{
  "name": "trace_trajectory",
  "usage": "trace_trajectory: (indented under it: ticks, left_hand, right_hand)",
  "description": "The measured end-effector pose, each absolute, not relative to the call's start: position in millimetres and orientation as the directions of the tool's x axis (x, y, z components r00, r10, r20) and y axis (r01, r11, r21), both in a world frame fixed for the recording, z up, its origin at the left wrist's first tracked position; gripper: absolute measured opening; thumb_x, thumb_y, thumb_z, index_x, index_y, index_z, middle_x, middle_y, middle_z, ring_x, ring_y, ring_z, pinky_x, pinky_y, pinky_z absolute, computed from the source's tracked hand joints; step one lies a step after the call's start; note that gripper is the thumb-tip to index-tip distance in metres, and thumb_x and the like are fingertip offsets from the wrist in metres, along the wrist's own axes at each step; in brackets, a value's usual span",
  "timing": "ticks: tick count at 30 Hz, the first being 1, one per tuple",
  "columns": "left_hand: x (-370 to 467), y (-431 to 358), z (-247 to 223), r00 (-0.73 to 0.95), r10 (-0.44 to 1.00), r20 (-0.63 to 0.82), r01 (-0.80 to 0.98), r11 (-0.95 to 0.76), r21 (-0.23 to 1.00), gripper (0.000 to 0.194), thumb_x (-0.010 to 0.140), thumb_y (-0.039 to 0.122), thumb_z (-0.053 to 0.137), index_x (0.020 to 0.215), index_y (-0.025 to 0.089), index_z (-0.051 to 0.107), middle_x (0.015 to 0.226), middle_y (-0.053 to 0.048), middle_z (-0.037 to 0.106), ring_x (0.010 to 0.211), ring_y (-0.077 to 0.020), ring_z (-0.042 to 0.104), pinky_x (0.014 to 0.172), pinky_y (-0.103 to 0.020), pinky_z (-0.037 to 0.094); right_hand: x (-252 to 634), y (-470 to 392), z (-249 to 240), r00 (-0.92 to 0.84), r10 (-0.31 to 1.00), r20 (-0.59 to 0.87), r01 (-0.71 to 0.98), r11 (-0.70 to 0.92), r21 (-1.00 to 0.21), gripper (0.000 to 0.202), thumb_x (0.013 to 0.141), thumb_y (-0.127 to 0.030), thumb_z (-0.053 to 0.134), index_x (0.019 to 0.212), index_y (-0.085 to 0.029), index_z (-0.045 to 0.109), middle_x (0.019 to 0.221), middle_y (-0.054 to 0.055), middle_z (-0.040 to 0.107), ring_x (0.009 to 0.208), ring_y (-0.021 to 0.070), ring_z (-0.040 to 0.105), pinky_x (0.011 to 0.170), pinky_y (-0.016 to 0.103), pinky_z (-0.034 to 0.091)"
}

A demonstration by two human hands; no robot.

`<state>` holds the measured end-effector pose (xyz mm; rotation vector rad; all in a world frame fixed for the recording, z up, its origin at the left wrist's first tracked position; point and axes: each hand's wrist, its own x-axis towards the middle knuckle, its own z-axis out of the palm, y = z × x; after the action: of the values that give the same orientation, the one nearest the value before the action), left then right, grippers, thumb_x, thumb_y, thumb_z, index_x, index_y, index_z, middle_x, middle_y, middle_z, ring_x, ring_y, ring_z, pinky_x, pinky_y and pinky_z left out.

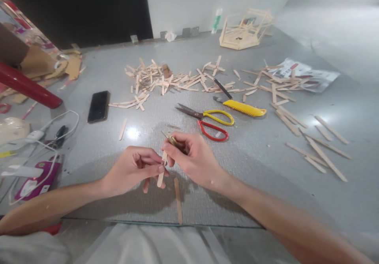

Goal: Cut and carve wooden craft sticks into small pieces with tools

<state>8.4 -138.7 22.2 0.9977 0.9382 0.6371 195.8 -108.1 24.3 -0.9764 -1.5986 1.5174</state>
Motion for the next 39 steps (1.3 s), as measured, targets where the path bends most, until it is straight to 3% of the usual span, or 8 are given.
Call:
trace_trajectory:
  ticks: [4,15,22,39]
  left_hand:
    - [9.6,-139.8,23.2,0.455,0.811,-0.367,-0.023,0.423,0.906,0.026,0.078,0.033,0.081,0.084,0.01,0.068,0.067,-0.004,0.07,0.059,-0.0166,0.071,0.039,-0.016,0.052]
    - [9.0,-142.0,18.2,0.483,0.803,-0.349,-0.028,0.413,0.91,0.022,0.097,0.033,0.056,0.094,0.012,0.062,0.078,-0.009,0.074,0.065,-0.019,0.076,0.043,-0.018,0.057]
    - [8.5,-141.2,16.9,0.484,0.808,-0.335,-0.066,0.416,0.907,0.022,0.096,0.036,0.06,0.096,0.014,0.056,0.075,-0.007,0.074,0.065,-0.0171,0.075,0.047,-0.018,0.058]
    - [10.0,-140.2,22.0,0.451,0.818,-0.357,0.001,0.399,0.917,0.019,0.091,0.03,0.068,0.095,0.013,0.061,0.073,-0.003,0.069,0.059,-0.0141,0.07,0.047,-0.019,0.055]
  right_hand:
    - [195.8,-108.0,22.7,-0.442,0.897,-0.007,0.117,0.05,-0.992,0.03,0.092,-0.036,0.06,0.067,-0.019,0.056,0.053,-0.004,0.054,0.049,0.0082,0.044,0.048,0.024,0.034]
    - [196.6,-108.5,18.2,-0.423,0.906,0.013,0.176,0.096,-0.98,0.031,0.092,-0.032,0.058,0.064,-0.02,0.051,0.052,-0.007,0.049,0.048,0.0066,0.04,0.046,0.023,0.03]
    - [197.0,-107.5,20.5,-0.389,0.921,0.013,0.182,0.091,-0.979,0.03,0.094,-0.038,0.058,0.071,-0.019,0.057,0.052,-0.006,0.05,0.048,0.0076,0.041,0.047,0.024,0.031]
    - [195.8,-107.8,19.1,-0.388,0.921,0.015,0.142,0.076,-0.987,0.027,0.094,-0.038,0.058,0.075,-0.019,0.059,0.052,-0.006,0.052,0.048,0.0077,0.044,0.047,0.024,0.032]
